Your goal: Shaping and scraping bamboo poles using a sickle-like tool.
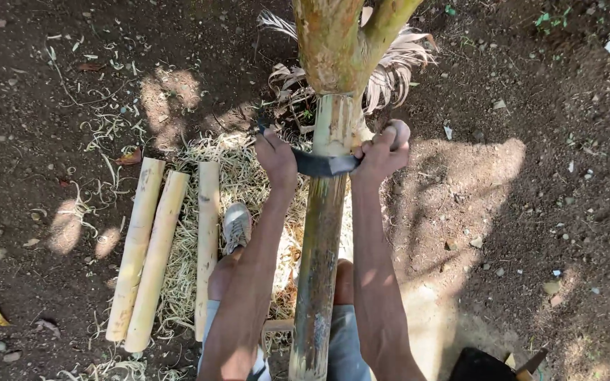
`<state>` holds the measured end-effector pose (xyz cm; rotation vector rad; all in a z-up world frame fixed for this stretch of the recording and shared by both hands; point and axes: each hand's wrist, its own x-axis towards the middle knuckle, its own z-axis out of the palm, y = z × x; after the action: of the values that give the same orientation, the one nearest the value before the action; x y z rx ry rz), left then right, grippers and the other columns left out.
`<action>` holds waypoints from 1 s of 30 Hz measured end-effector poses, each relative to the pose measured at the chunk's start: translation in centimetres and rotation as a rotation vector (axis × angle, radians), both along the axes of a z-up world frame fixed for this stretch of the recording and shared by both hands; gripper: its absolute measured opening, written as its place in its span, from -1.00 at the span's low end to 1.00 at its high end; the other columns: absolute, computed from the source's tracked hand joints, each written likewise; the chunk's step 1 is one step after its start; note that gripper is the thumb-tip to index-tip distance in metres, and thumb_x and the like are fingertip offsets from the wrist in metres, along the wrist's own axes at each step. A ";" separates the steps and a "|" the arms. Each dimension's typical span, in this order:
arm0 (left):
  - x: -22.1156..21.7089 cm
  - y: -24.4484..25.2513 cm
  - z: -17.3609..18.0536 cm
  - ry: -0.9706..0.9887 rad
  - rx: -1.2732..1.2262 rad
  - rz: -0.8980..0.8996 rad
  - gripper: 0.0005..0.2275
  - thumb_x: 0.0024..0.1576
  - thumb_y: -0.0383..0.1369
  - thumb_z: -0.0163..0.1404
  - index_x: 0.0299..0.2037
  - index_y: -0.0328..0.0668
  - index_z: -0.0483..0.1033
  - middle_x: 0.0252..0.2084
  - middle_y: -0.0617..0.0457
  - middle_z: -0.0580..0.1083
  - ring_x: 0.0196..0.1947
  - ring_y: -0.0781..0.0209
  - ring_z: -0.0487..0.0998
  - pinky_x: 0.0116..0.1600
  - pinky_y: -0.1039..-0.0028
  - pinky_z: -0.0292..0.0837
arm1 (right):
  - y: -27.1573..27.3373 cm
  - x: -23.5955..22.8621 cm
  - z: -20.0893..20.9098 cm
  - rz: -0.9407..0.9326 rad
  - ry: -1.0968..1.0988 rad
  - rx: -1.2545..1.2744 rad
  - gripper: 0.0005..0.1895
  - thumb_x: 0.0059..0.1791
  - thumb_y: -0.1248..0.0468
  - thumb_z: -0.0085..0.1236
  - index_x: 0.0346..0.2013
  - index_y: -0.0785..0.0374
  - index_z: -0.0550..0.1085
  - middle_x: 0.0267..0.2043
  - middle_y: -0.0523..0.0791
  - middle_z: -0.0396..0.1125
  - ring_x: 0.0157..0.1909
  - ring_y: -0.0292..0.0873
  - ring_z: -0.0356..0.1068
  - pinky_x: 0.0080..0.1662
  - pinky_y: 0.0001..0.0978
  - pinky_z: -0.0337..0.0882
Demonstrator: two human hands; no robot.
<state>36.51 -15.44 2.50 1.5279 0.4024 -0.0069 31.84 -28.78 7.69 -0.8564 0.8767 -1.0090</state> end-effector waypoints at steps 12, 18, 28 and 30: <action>2.4 -1.1 -3.5 0.059 -0.018 0.032 -0.76 0.36 -0.34 -0.36 -0.29 -0.26 0.29 -0.41 0.02 0.33 -0.50 0.26 0.38 -0.42 0.39 0.43 | -0.9 3.0 -0.1 0.102 -0.017 -0.035 -0.92 0.08 0.33 -0.04 -0.26 0.29 0.30 -0.57 -0.19 0.17 -0.71 -0.35 0.13 -0.71 -0.44 0.16; -0.5 0.3 -1.4 0.049 0.118 -0.066 -0.73 0.38 -0.34 -0.36 -0.32 -0.26 0.31 -0.48 0.03 0.30 -0.52 0.25 0.33 -0.41 0.32 0.26 | 1.4 -1.0 1.7 0.043 -0.008 -0.051 -0.91 0.04 0.41 -0.09 -0.20 0.30 0.40 -0.61 -0.20 0.19 -0.74 -0.36 0.14 -0.76 -0.44 0.13; 2.4 -1.0 -2.2 -0.162 0.149 -0.013 -0.72 0.40 -0.36 -0.31 -0.36 -0.29 0.31 -0.50 0.08 0.30 -0.53 0.29 0.32 -0.37 0.36 0.28 | -1.6 2.1 -1.3 0.035 -0.058 0.027 -0.80 0.07 0.30 0.04 -0.38 0.31 0.28 -0.63 -0.17 0.16 -0.71 -0.30 0.15 -0.70 -0.40 0.16; 0.1 -0.1 0.5 -0.071 -0.039 -0.007 -0.79 0.36 -0.37 -0.32 -0.30 -0.28 0.28 -0.49 0.09 0.27 -0.54 0.31 0.28 -0.45 0.33 0.23 | -0.8 0.1 -0.4 0.000 0.016 0.198 -0.91 0.01 0.30 0.06 -0.34 0.25 0.39 -0.63 -0.20 0.21 -0.72 -0.31 0.15 -0.71 -0.41 0.17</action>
<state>36.61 -15.57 2.96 1.4866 0.3384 0.0342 31.89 -29.60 7.33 -0.6973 0.9728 -0.8995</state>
